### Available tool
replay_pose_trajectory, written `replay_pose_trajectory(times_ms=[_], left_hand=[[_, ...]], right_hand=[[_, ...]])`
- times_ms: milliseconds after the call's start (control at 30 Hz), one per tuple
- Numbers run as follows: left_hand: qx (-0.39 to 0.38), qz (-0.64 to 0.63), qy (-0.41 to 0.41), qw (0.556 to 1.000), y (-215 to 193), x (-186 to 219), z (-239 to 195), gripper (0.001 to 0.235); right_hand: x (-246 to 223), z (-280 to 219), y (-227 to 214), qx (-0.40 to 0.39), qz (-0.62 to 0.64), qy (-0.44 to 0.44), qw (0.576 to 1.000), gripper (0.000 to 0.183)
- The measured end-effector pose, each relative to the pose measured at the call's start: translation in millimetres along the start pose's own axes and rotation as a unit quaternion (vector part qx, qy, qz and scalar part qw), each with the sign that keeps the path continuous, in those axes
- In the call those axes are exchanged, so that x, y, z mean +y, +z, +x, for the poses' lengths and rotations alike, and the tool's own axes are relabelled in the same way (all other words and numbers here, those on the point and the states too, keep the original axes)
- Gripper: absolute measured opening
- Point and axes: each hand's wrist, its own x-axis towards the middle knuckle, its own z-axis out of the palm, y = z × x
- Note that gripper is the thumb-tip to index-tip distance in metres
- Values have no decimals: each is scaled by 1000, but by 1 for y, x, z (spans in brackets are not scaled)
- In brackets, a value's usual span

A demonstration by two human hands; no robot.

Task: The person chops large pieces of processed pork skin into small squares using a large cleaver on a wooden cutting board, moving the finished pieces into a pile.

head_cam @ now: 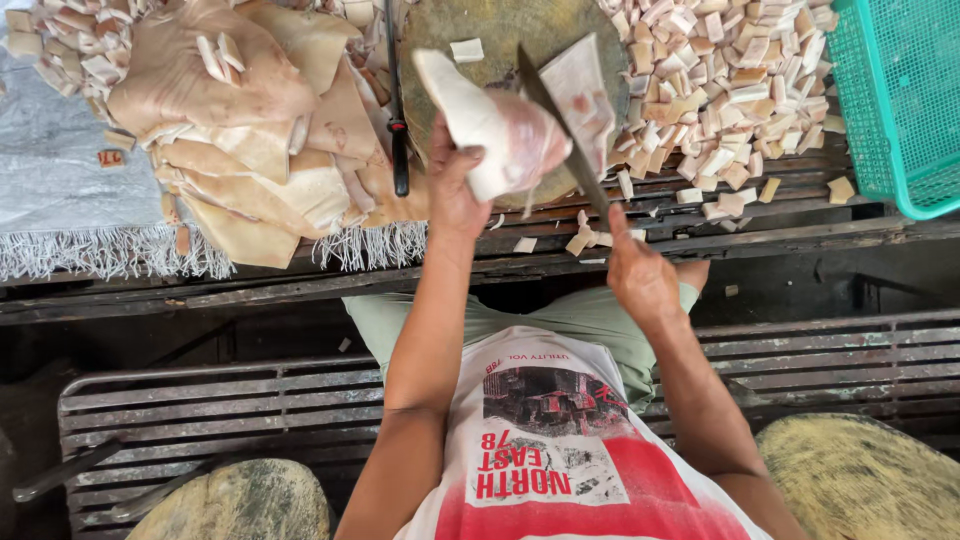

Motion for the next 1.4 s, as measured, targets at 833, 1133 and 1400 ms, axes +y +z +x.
replay_pose_trajectory(times_ms=[833, 1133, 1400], left_hand=[[-29, 443, 10, 896, -54, 10, -1, 41], [22, 521, 32, 853, -69, 3, -4, 42], [30, 512, 28, 858, -67, 3, -10, 43]], right_hand=[[-28, -8, 1, 133, 204, -22, 970, 68], [-30, 1, 16, 81, 71, -81, 991, 74], [-27, -27, -77, 380, 267, -174, 869, 64]])
